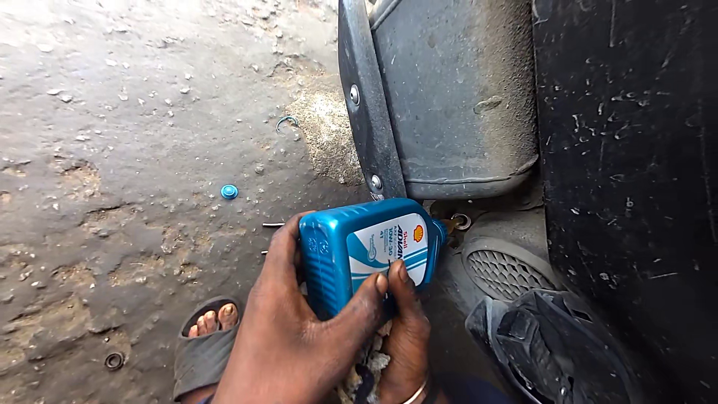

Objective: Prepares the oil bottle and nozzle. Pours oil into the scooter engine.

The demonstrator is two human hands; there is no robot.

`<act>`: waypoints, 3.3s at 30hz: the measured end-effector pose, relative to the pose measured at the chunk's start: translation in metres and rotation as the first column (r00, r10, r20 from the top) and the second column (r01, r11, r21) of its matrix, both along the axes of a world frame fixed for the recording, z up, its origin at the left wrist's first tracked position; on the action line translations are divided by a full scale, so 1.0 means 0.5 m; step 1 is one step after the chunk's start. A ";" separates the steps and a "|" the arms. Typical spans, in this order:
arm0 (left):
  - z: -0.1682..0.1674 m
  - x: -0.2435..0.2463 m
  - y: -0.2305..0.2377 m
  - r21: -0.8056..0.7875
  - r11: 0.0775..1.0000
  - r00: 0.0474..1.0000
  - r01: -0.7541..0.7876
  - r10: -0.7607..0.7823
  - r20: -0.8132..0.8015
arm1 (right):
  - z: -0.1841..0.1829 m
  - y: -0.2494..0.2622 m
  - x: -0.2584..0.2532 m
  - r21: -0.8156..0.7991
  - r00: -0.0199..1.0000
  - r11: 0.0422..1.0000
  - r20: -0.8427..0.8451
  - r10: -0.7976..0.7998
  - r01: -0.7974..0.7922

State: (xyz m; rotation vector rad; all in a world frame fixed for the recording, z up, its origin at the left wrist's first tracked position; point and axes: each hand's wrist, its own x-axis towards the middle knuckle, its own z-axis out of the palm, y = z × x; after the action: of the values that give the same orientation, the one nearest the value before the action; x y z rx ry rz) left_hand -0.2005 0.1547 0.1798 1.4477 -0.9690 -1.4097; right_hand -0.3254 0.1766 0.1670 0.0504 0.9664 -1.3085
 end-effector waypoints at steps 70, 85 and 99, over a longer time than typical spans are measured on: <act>-0.005 0.002 -0.006 0.002 1.000 1.000 -0.003 0.003 -0.029 | -0.004 -0.004 0.005 0.000 1.000 1.000 -0.010 -0.005 0.005; -0.006 0.002 -0.005 0.002 1.000 0.999 -0.008 0.008 -0.037 | -0.004 -0.004 0.004 0.000 0.999 1.000 0.032 -0.006 0.006; -0.005 0.002 -0.005 0.002 1.000 1.000 -0.004 0.004 -0.012 | -0.002 -0.005 0.005 -0.020 1.000 1.000 0.020 -0.018 0.018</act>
State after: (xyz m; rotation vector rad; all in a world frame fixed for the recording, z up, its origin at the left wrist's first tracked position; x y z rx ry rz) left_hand -0.1993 0.1521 0.1775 1.4402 -0.9568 -1.4145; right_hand -0.3230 0.1742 0.1662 0.0573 0.9377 -1.3318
